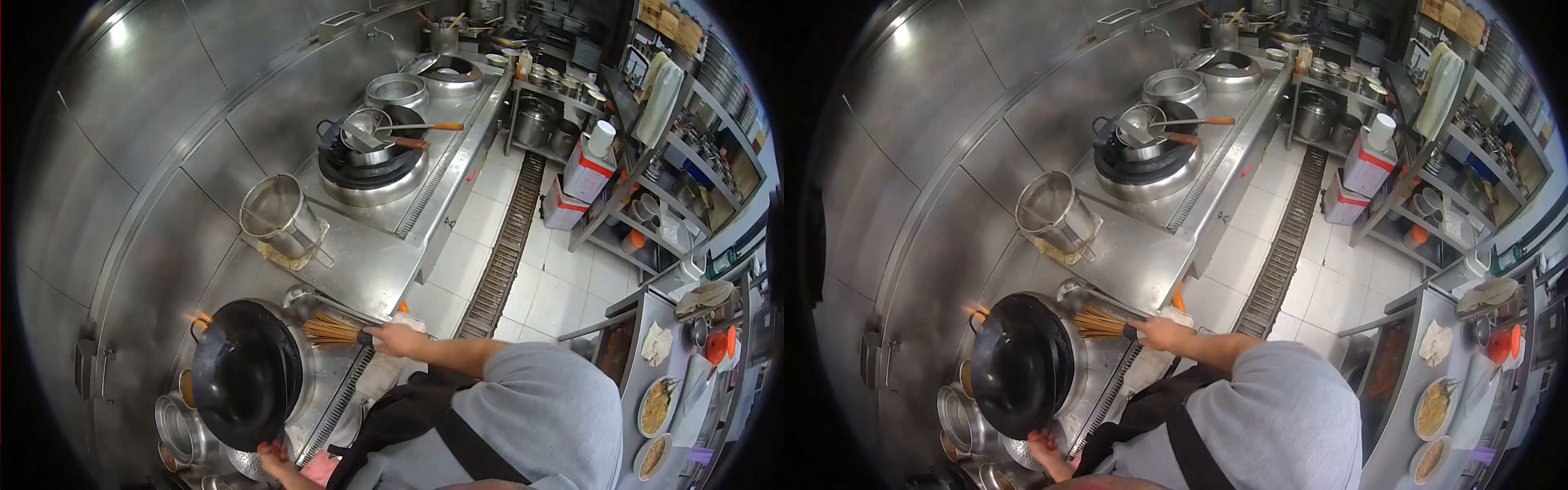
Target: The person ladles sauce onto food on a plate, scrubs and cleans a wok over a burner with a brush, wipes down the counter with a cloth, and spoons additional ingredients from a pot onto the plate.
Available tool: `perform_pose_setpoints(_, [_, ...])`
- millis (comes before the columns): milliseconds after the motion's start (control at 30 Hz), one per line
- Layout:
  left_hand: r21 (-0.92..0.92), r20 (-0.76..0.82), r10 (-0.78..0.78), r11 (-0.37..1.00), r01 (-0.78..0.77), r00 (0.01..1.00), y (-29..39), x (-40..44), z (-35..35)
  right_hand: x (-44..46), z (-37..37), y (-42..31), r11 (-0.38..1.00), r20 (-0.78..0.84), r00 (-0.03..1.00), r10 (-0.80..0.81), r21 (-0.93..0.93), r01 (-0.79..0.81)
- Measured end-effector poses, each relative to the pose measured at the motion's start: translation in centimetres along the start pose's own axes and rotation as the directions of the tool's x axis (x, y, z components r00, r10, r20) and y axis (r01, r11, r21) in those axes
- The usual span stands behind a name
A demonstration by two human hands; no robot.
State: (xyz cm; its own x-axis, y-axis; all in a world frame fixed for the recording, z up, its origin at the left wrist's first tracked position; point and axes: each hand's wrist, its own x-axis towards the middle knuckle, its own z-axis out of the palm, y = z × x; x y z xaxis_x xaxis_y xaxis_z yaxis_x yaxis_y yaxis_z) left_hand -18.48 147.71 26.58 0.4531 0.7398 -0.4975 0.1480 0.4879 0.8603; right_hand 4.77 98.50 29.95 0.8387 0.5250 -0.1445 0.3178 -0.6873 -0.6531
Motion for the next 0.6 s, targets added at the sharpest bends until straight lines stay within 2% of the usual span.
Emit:
perform_pose_setpoints(33, [-0.129,0.074,0.038,0.991,-0.028,0.997,-1.8,0.8,2.2,0.1,2.2,0.3,0.998,-0.04,0.999,0.021,-0.059,-0.023])
perform_pose_setpoints(100, [-0.198,-0.075,0.024,0.979,-0.038,0.997,-1.6,-1.9,9.8,0.7,5.0,1.4,0.993,-0.074,0.997,0.022,-0.111,-0.031])
perform_pose_setpoints(167, [-0.196,0.048,-0.085,0.976,0.093,0.995,-2.8,1.3,10.6,0.5,6.3,3.1,0.982,-0.03,0.998,-0.053,-0.185,0.046])
perform_pose_setpoints(233, [-0.225,0.119,-0.052,0.971,0.078,0.992,-4.7,3.4,10.9,0.0,5.3,4.2,0.969,-0.001,0.995,-0.103,-0.226,0.1])
perform_pose_setpoints(300, [-0.218,0.125,-0.108,0.967,0.133,0.986,-4.2,3.6,11.5,-1.5,4.0,4.9,0.996,-0.079,0.995,-0.067,-0.065,0.062])
perform_pose_setpoints(367, [-0.171,0.096,-0.094,0.979,0.11,0.991,-4.0,2.0,12.2,-3.8,1.4,4.9,0.999,-0.098,0.995,-0.027,-0.03,0.025])
perform_pose_setpoints(400, [-0.258,0.136,-0.079,0.96,0.112,0.988,-5.1,3.3,11.6,-4.7,0.6,5.0,1.0,-0.124,0.992,0.022,0.014,-0.02])
perform_pose_setpoints(433, [-0.28,0.136,-0.135,0.945,0.168,0.982,-3.8,0.3,12.2,-6.1,0.7,6.1,1.0,-0.103,0.995,0.009,0.015,-0.008])
perform_pose_setpoints(500, [-0.229,0.011,-0.263,0.938,0.259,0.965,-2.2,-2.4,13.9,-7.5,1.4,8.3,0.999,-0.112,0.993,0.032,0.014,-0.031])
perform_pose_setpoints(567, [-0.303,0.188,-0.109,0.939,0.163,0.976,-4.9,2.9,11.0,-8.7,1.5,8.4,0.998,-0.108,0.992,0.066,0.021,-0.064])
perform_pose_setpoints(600, [-0.362,0.118,-0.096,0.922,0.133,0.988,-4.8,3.0,11.2,-9.4,1.6,8.4,0.995,-0.118,0.988,0.101,0.03,-0.098])
